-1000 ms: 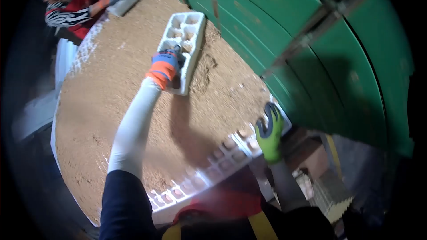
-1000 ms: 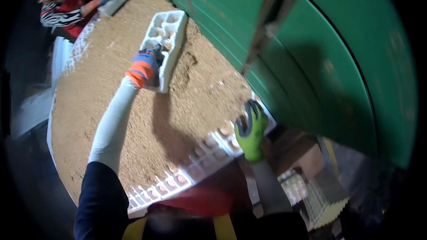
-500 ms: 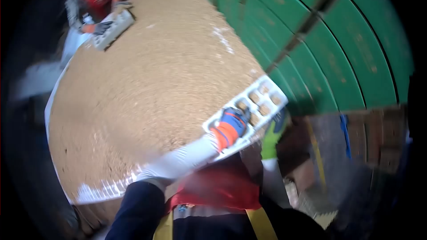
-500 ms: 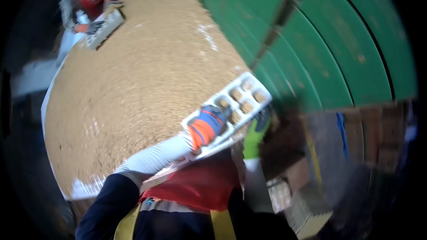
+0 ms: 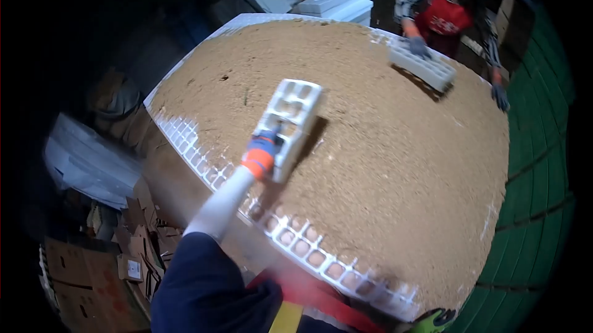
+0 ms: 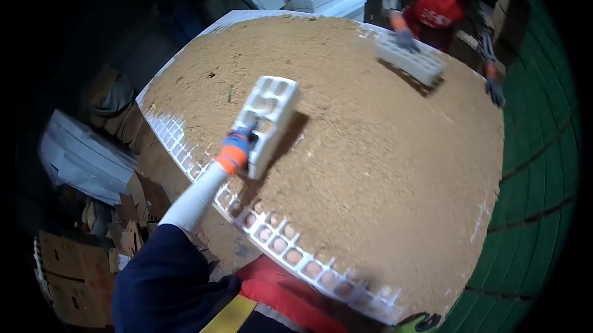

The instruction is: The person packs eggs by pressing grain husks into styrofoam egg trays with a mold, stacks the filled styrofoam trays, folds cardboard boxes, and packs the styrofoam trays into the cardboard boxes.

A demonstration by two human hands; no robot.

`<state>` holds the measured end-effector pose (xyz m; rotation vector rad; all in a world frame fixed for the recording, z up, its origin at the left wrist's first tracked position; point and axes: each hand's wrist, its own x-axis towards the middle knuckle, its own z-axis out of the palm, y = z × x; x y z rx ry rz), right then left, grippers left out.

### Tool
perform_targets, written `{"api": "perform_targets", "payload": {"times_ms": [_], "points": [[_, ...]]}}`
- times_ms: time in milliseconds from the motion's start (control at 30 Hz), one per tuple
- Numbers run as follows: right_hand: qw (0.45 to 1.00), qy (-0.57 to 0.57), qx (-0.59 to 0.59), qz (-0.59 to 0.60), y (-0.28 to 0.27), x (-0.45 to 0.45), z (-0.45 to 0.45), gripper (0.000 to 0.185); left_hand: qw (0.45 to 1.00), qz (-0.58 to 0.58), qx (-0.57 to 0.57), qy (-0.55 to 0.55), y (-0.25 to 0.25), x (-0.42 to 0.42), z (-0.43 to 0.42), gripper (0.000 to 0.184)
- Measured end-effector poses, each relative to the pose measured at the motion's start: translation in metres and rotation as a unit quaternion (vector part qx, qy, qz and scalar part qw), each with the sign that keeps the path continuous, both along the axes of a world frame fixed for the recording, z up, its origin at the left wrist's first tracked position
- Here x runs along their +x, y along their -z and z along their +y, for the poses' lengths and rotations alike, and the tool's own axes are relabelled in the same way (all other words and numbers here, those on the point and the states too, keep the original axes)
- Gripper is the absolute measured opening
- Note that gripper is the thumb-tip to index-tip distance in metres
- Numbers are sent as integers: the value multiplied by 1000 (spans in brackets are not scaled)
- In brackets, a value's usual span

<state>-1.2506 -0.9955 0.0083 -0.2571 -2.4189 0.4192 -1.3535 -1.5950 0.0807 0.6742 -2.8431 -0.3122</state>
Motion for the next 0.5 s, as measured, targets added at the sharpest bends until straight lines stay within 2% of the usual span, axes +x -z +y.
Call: {"api": "perform_targets", "payload": {"times_ms": [67, 133, 200, 267, 300, 367, 400, 433, 467, 500], "points": [[999, -32, 14, -26, -12, -18, -44, 43, 992, -47, -2, -119, -8, -1, -107, 50], [997, -37, 37, -51, -19, -32, -84, 44, 972, -78, -89, -201, 14, 2, -234, 61], [994, -19, 65, -83, -28, -44, -120, 46, 926, -212, -152, -273, -16, 3, -303, 66], [990, 13, 89, -112, -34, -54, -152, 48, 887, -304, -145, -317, -23, -9, -373, 76], [986, 30, 101, -126, -38, -55, -162, 49, 882, -345, -51, -317, -38, -19, -396, 74], [978, 64, 119, -158, -44, -52, -177, 51, 887, -321, 7, -333, -15, -45, -442, 65], [974, 80, 125, -169, -46, -51, -185, 52, 903, -253, -29, -347, 20, -64, -461, 57], [970, 95, 130, -180, -49, -48, -190, 52, 920, -145, -219, -290, 51, -83, -466, 50], [967, 106, 135, -190, -52, -45, -194, 53, 936, -184, -245, -176, 29, -99, -443, 46], [963, 113, 142, -199, -57, -42, -197, 54, 948, -199, -180, -172, 19, -123, -439, 45]]}}
